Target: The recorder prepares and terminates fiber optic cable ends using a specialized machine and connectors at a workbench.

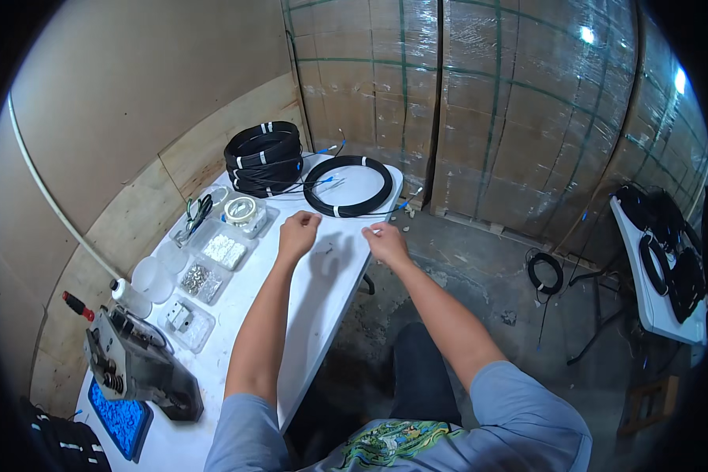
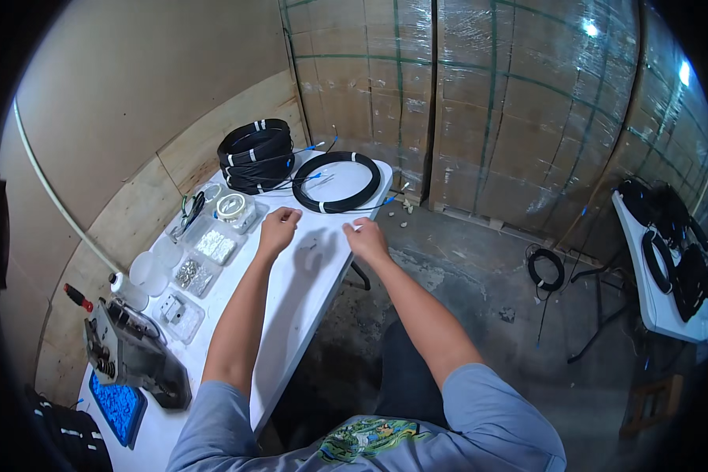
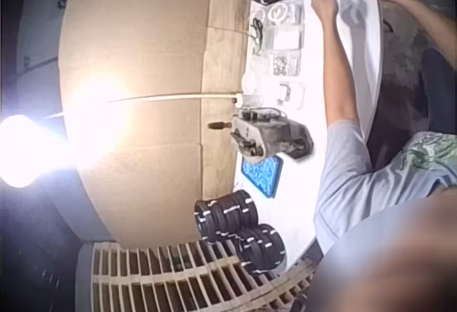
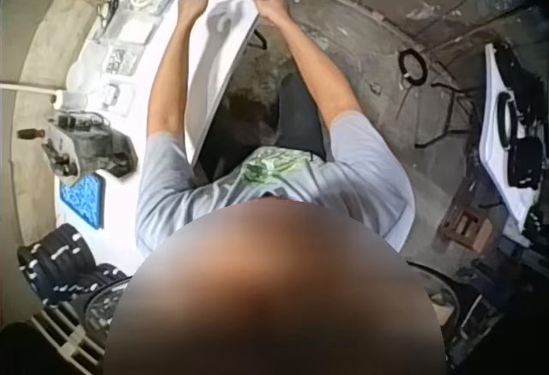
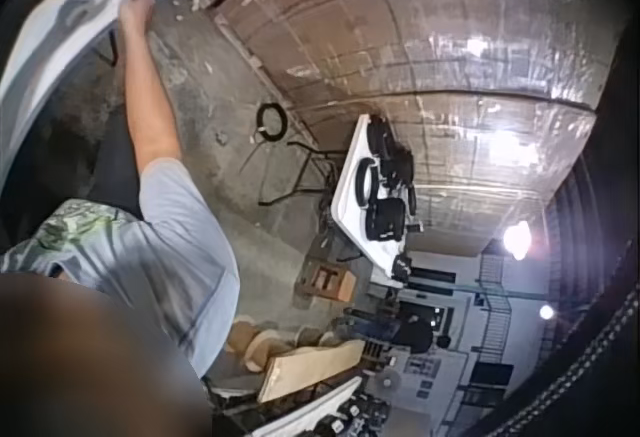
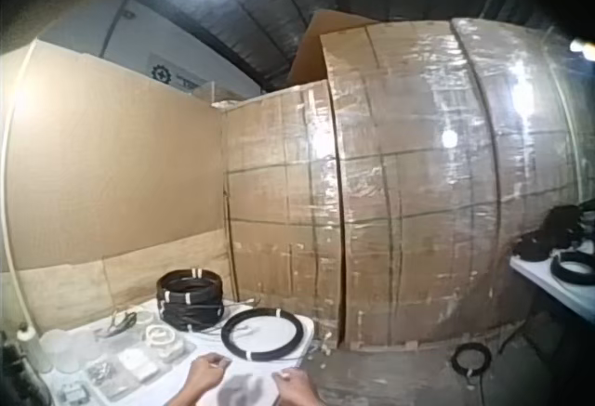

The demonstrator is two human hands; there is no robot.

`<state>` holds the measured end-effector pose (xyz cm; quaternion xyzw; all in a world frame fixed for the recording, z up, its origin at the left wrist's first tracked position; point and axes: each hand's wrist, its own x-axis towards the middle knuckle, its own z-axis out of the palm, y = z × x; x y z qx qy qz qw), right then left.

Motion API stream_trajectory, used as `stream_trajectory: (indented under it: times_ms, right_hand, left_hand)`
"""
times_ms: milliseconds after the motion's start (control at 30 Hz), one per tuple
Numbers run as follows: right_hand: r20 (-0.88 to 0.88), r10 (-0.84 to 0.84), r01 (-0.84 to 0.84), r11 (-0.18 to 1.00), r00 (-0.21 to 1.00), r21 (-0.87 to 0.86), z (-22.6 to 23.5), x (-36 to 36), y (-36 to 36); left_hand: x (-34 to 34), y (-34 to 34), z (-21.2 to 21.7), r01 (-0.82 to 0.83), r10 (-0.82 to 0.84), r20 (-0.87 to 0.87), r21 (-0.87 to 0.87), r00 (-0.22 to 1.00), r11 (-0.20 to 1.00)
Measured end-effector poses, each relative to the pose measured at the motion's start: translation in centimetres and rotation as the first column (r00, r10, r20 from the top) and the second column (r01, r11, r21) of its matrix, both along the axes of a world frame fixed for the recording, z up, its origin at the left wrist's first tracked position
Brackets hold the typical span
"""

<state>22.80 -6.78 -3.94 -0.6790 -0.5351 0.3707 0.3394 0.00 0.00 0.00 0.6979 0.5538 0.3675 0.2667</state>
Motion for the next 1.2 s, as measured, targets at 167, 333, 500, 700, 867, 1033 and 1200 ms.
stream_trajectory:
  times_ms: [167,333,500,700,867,1033,1200]
  right_hand:
    - [0.304,-0.446,0.461,0.887,0.842,0.024,-1.7,1.6,7.0]
    - [0.182,-0.517,0.542,0.83,0.836,-0.133,-1.2,0.9,10.6]
    - [0.105,-0.627,0.635,0.763,0.772,-0.122,-1.6,1.9,13.4]
    - [-0.088,-0.671,0.67,0.741,0.736,-0.049,-4.4,2.2,16.6]
    - [-0.53,-0.656,0.782,0.623,0.538,0.022,-9.4,8.4,17.0]
    - [-0.879,-0.438,0.761,0.632,0.191,-0.149,-4.2,3.7,10.5]
    - [-0.95,-0.282,0.774,0.629,0.133,-0.078,-2.3,6.3,5.8]
  left_hand:
    - [1.1,7.6,-1.3,-0.137,0.137,-0.013,-0.189,0.99,0.972]
    - [2.2,13.5,-4.3,-0.207,0.216,0.022,-0.206,0.976,0.956]
    - [4.4,15.5,-4.1,-0.13,0.103,-0.109,-0.276,0.989,0.952]
    - [3.9,16.3,-6.1,-0.171,0.134,-0.192,-0.191,0.972,0.967]
    - [9.1,12.6,-4.7,-0.111,0.095,-0.101,-0.167,0.99,0.98]
    - [7.8,9.1,-5.2,-0.145,0.138,-0.059,-0.133,0.989,0.98]
    - [10.4,5.4,-3.5,-0.097,0.114,0.111,-0.149,0.987,0.984]
